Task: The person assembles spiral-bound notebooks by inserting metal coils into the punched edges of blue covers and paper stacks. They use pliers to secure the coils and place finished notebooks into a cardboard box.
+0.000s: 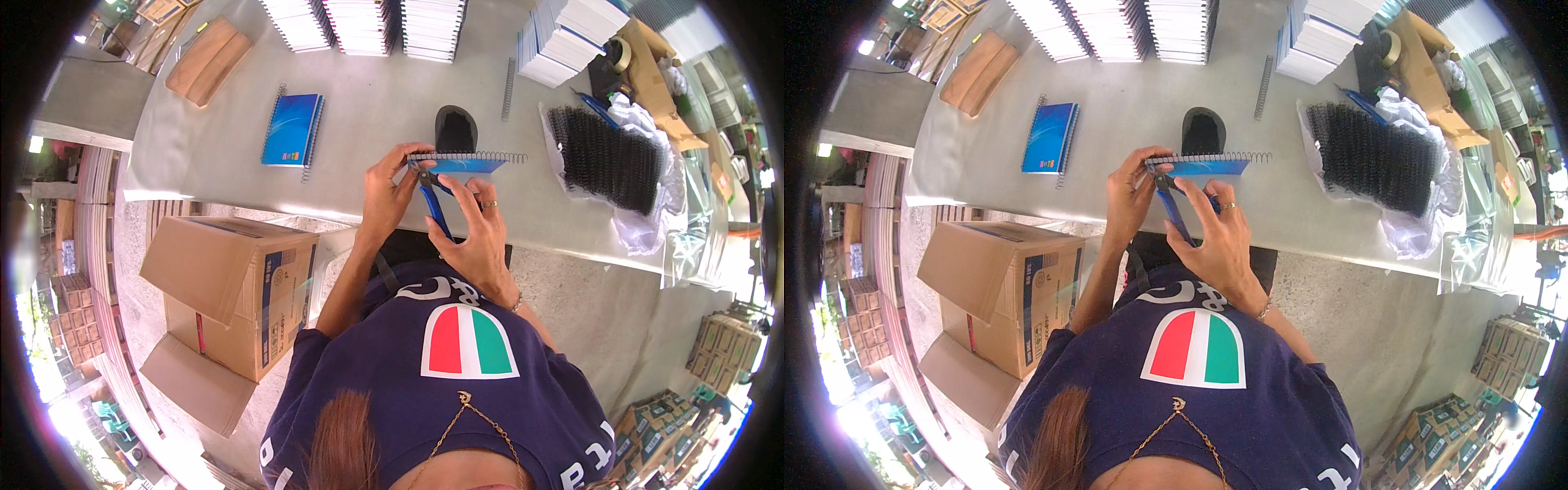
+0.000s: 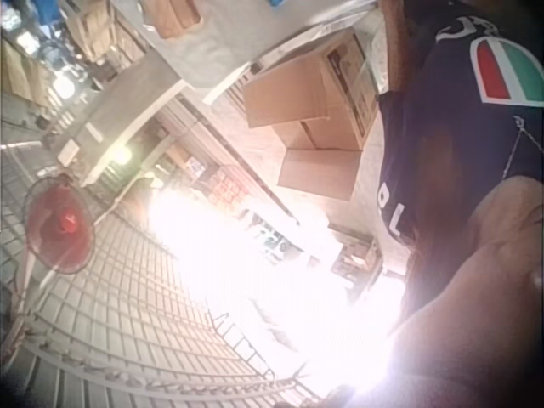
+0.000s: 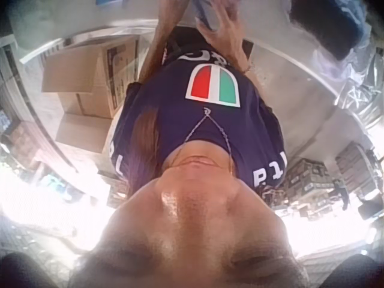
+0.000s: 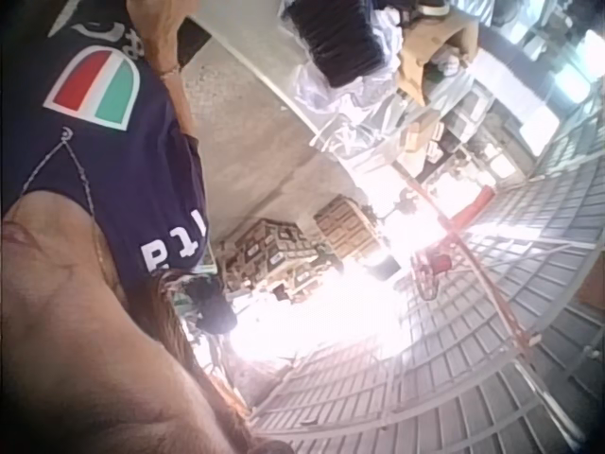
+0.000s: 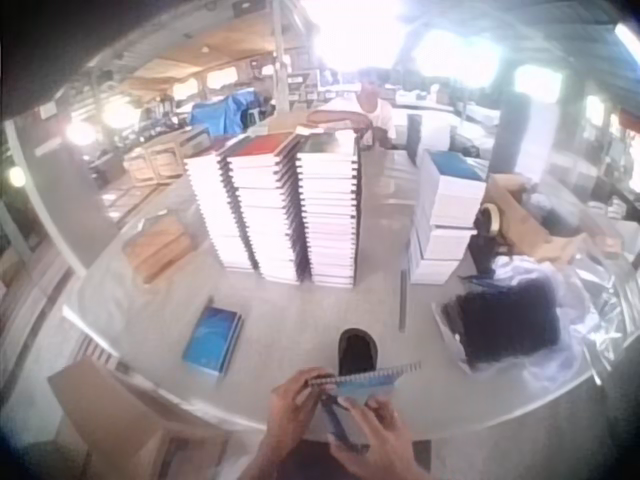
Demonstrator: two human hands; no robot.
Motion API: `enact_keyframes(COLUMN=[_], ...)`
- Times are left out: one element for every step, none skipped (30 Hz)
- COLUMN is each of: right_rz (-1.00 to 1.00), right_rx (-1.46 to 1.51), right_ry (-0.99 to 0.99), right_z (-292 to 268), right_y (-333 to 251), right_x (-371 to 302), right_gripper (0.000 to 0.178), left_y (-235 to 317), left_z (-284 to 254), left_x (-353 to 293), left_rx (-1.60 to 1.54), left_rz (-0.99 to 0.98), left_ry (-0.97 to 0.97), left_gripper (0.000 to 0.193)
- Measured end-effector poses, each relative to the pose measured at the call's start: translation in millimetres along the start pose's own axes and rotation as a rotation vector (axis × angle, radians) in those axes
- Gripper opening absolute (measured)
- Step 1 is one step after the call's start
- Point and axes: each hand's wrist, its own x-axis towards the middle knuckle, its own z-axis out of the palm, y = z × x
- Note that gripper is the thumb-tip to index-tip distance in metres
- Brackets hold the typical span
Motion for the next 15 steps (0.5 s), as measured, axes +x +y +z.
enact_keyframes(right_rz=[0.008,0.016,0.016,0.016,0.016,0.038,0.059,0.079,0.089,0.097,0.112,0.098,0.083,0.063,0.281], right_rx=[0.009,0.016,0.015,0.014,0.014,0.024,0.034,0.043,0.054,0.066,0.077,0.068,0.058,0.049,0.435], right_ry=[0.008,0.017,0.018,0.018,0.02,0.01,0.0,-0.011,-0.015,-0.018,-0.022,-0.027,-0.031,-0.034,-0.152], right_z=[2.5,4.1,4.8,5.2,5.8,6.4,7.0,7.3,7.4,7.4,7.3,7.1,6.9,6.6,4.1], right_y=[0.2,0.3,0.0,-0.3,-0.7,-0.7,-0.7,-0.9,-1.7,-2.6,-3.1,-2.9,-2.2,-1.4,-1.2], right_x=[-1.5,-2.4,-3.0,-3.7,-4.6,-5.8,-7.3,-8.8,-10.1,-11.6,-12.3,-12.9,-13.6,-14.4,-14.2], right_gripper=[0.063,0.063,0.063,0.063,0.063,0.063,0.062,0.062,0.061,0.061,0.061,0.06,0.058,0.057,0.055], left_y=[-0.2,-0.4,0.4,2.1,3.6,4.3,5.0,5.8,7.9,11.2,13.3,14.5,15.5,16.1,13.6], left_z=[0.4,0.9,0.7,-0.1,-0.5,-0.2,0.1,0.4,0.8,1.4,2.3,3.3,4.5,5.8,8.0], left_x=[-0.7,-0.7,-0.9,-1.3,-1.7,-2.2,-2.8,-3.9,-4.9,-5.9,-6.1,-6.6,-7.1,-8.3,-10.2], left_rx=[-0.011,-0.023,0.001,0.025,0.051,0.072,0.094,0.115,0.122,0.13,0.138,0.167,0.196,0.225,0.253], left_rz=[0.002,0.005,-0.007,-0.02,-0.033,-0.02,-0.007,0.005,-0.002,-0.01,-0.022,0.001,0.023,0.05,0.09], left_ry=[0.008,0.015,0.015,0.016,0.015,0.018,0.022,0.028,0.024,0.02,0.012,0.024,0.037,0.053,0.078], left_gripper=[0.029,0.03,0.03,0.03,0.031,0.031,0.031,0.031,0.032,0.032,0.033,0.033,0.033,0.033,0.033])
